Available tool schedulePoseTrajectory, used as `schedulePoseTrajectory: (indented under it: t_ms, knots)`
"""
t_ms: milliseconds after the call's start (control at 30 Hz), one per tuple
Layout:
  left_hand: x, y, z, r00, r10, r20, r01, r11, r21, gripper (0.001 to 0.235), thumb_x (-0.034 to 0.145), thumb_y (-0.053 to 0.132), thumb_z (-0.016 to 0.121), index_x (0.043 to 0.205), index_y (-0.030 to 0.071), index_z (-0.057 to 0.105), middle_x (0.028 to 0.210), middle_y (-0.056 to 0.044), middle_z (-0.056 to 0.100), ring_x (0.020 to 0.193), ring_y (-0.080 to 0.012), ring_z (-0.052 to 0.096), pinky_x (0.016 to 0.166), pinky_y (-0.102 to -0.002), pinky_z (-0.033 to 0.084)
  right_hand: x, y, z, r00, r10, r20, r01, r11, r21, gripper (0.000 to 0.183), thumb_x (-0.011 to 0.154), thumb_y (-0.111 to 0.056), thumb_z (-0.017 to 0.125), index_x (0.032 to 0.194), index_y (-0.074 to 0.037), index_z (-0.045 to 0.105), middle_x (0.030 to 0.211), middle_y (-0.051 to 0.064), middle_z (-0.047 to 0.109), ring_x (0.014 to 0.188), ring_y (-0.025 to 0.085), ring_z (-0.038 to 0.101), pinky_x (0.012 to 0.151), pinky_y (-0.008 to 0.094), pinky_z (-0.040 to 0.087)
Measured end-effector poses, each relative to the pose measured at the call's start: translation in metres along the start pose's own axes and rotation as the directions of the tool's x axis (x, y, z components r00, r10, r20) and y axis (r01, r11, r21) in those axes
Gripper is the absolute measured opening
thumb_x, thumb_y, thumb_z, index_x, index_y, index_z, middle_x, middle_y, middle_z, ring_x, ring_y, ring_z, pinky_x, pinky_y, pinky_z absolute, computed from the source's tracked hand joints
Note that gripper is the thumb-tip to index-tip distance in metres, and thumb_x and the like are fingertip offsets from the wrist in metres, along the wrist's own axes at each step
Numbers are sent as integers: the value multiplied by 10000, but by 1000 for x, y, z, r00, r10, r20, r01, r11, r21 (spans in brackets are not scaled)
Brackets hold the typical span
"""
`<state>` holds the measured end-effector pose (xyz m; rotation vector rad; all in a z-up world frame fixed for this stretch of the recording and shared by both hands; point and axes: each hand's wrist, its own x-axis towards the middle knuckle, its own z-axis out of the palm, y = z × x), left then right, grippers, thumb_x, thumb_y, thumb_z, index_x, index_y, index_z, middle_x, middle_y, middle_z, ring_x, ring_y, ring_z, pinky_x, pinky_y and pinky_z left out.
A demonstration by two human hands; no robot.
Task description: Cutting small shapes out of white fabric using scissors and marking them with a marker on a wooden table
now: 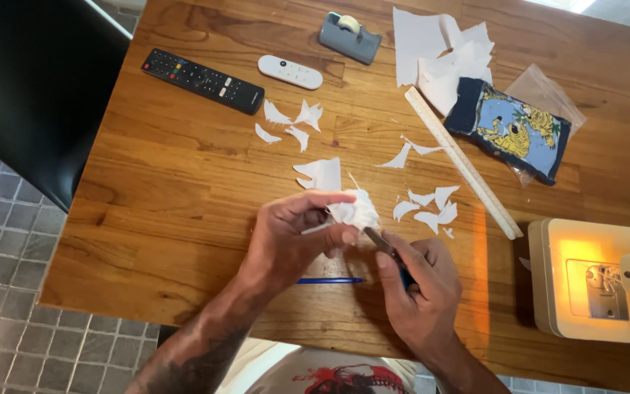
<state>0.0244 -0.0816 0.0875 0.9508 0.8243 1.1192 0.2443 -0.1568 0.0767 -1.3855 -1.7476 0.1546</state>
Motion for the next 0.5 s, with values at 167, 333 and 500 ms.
schedulePoseTrajectory:
  t_ms: [167, 333, 500]
  knots:
    - [-1, -3, 5, 998, -7, 66, 7, 1000, 4, 420, 920, -8, 971, 1327, 20, 870, 930, -10, 839, 800, -28, 689, 717, -190, 604, 2, 4, 3, 998, -63, -21, 62, 998, -20, 301, 1100, -186, 815, 1329, 8, 839, 922, 110, 638, 820, 253, 592, 649, 365, 444]
    - [2, -17, 5, 993, -100, 63, 101, 995, -11, 423, 891, -37, 982, 1300, 26, 891, 1072, -26, 874, 913, -40, 722, 765, -196, 618, -7, 10, 9, 999, -13, -33, 14, 1000, 25, 290, 1094, -154, 812, 1328, 16, 833, 1006, 149, 750, 874, 259, 679, 705, 359, 546]
    - [5, -6, 7, 981, -173, 84, 174, 985, -10, 472, 817, 91, 1013, 1267, 1, 904, 1194, -98, 895, 815, -103, 742, 651, -235, 653, -9, 17, 11, 992, 128, -10, -123, 970, 212, 318, 1115, -199, 768, 1342, 18, 815, 1010, 123, 671, 866, 227, 641, 731, 342, 503]
